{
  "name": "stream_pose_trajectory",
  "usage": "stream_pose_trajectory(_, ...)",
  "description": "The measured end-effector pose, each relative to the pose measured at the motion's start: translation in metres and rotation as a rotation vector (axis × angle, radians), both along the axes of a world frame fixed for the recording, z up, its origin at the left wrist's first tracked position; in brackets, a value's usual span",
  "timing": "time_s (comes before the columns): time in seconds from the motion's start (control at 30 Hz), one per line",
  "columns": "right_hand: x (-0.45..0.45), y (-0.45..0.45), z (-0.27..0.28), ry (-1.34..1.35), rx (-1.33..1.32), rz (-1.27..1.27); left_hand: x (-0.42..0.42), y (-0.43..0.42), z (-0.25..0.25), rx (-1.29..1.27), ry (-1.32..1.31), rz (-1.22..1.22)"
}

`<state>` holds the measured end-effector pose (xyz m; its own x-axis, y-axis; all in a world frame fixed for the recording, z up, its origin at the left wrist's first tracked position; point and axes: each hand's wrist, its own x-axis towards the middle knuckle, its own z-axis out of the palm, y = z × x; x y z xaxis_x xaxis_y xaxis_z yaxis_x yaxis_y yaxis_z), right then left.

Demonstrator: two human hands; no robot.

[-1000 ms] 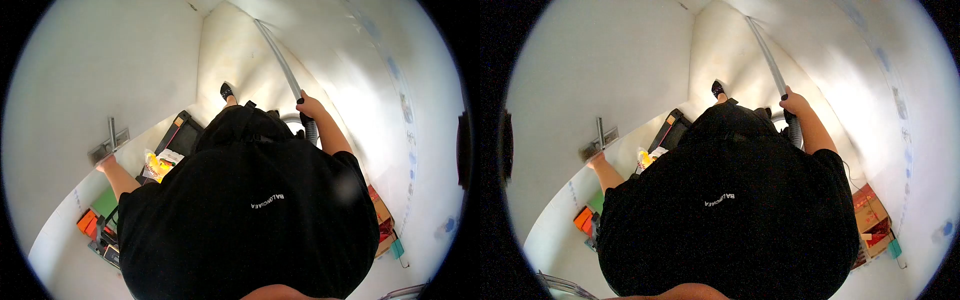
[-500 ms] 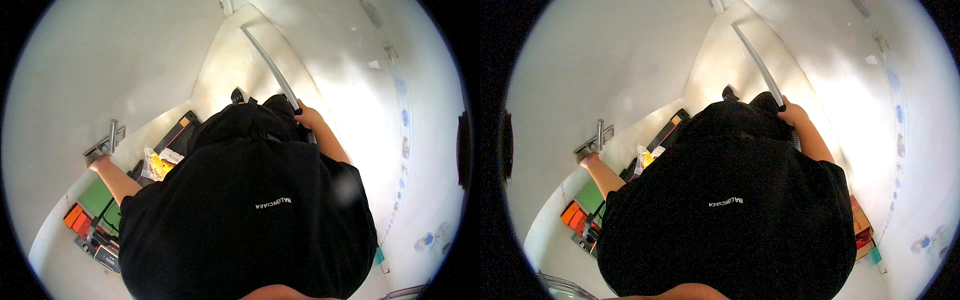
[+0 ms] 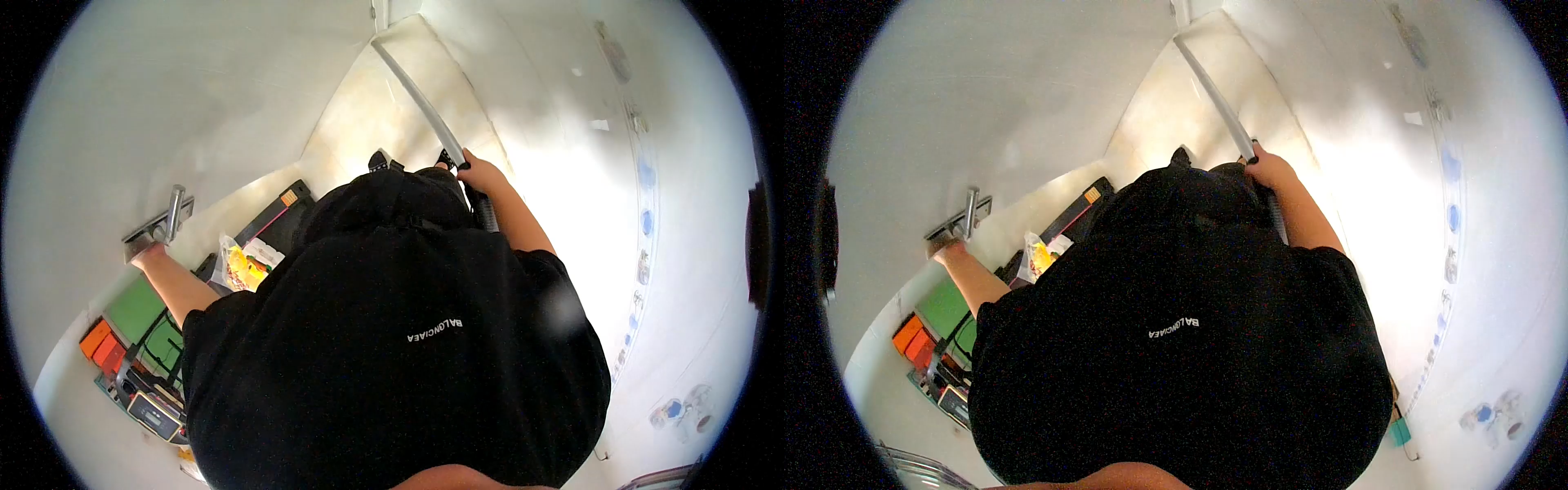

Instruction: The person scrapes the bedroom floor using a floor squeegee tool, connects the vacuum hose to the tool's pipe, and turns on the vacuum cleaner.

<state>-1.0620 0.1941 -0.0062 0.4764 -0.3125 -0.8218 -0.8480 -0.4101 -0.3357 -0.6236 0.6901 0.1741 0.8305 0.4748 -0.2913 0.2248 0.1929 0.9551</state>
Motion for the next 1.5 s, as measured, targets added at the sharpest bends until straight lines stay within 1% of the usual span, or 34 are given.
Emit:
stream_pose_trajectory(0.03,0.007,-0.002,-0.007,-0.001,0.002,0.011,0.001,0.003,0.001,0.001,0.005,0.005)
stream_pose_trajectory(0.1,0.021,-0.006,-0.019,-0.061,-0.076,-0.005,0.003,0.019,-0.004,0.011,-0.049,-0.003)
stream_pose_trajectory(0.13,0.026,-0.011,-0.023,-0.025,-0.015,-0.009,0.004,0.027,-0.006,0.003,-0.059,-0.001)
stream_pose_trajectory(0.27,0.026,-0.016,-0.018,-0.019,0.035,-0.029,0.002,0.016,-0.009,-0.045,-0.077,-0.028)
stream_pose_trajectory(0.33,0.020,-0.011,-0.024,-0.048,-0.057,-0.034,0.009,0.030,-0.020,-0.056,-0.082,-0.031)
stream_pose_trajectory(0.37,0.019,-0.012,-0.027,-0.048,-0.061,-0.031,0.010,0.034,-0.023,-0.061,-0.088,-0.029)
stream_pose_trajectory(0.43,0.010,-0.018,-0.035,-0.150,-0.043,-0.150,0.008,0.038,-0.030,-0.064,-0.079,-0.007)
stream_pose_trajectory(0.47,0.008,-0.022,-0.025,-0.159,0.096,-0.340,0.009,0.042,-0.032,-0.066,-0.073,0.002)
stream_pose_trajectory(0.5,0.007,-0.023,-0.014,-0.160,0.095,-0.340,0.010,0.046,-0.035,-0.069,-0.068,0.010)
stream_pose_trajectory(0.57,0.007,-0.027,0.003,-0.119,0.269,-0.467,0.014,0.049,-0.039,-0.068,-0.090,0.006)
stream_pose_trajectory(0.6,0.002,-0.027,-0.011,-0.158,0.273,-0.481,0.013,0.043,-0.037,-0.071,-0.099,0.004)
stream_pose_trajectory(0.63,-0.003,-0.031,-0.022,-0.159,0.270,-0.480,0.011,0.039,-0.034,-0.080,-0.094,-0.002)
stream_pose_trajectory(0.7,-0.005,-0.036,-0.023,-0.158,0.265,-0.478,0.009,0.038,-0.035,-0.091,-0.090,-0.010)
stream_pose_trajectory(0.77,0.003,-0.038,-0.030,-0.210,0.278,-0.515,0.009,0.040,-0.036,-0.092,-0.089,0.000)
stream_pose_trajectory(0.83,0.023,-0.041,-0.027,-0.189,0.090,-0.321,0.007,0.039,-0.035,-0.088,-0.085,0.006)
stream_pose_trajectory(0.87,0.033,-0.042,-0.027,-0.136,0.076,-0.261,0.007,0.036,-0.035,-0.089,-0.078,0.011)
stream_pose_trajectory(0.93,0.039,-0.041,-0.033,-0.149,0.095,-0.276,0.004,0.033,-0.031,-0.078,-0.073,0.016)
stream_pose_trajectory(1.03,0.029,-0.039,-0.022,-0.138,0.098,-0.333,0.007,0.029,-0.028,-0.077,-0.057,0.010)
stream_pose_trajectory(1.1,0.020,-0.040,-0.006,-0.173,0.159,-0.466,0.005,0.028,-0.027,-0.074,-0.046,0.020)
stream_pose_trajectory(1.13,0.007,-0.041,-0.028,-0.196,0.151,-0.536,0.004,0.029,-0.027,-0.070,-0.046,0.020)
stream_pose_trajectory(1.17,0.001,-0.042,-0.038,-0.197,0.148,-0.537,0.004,0.030,-0.027,-0.073,-0.043,0.024)
stream_pose_trajectory(1.23,-0.003,-0.047,-0.048,-0.220,0.205,-0.648,0.003,0.031,-0.026,-0.074,-0.038,0.031)
stream_pose_trajectory(1.33,0.017,-0.061,-0.053,-0.236,0.186,-0.606,0.004,0.036,-0.027,-0.074,-0.024,0.046)
stream_pose_trajectory(1.43,0.040,-0.071,-0.080,-0.216,0.191,-0.542,0.003,0.036,-0.022,-0.077,-0.014,0.057)
stream_pose_trajectory(1.47,0.049,-0.063,-0.066,-0.243,0.170,-0.573,-0.001,0.030,-0.019,-0.072,-0.025,0.048)
stream_pose_trajectory(1.5,0.050,-0.059,-0.075,-0.247,0.176,-0.581,-0.004,0.024,-0.017,-0.067,-0.036,0.039)
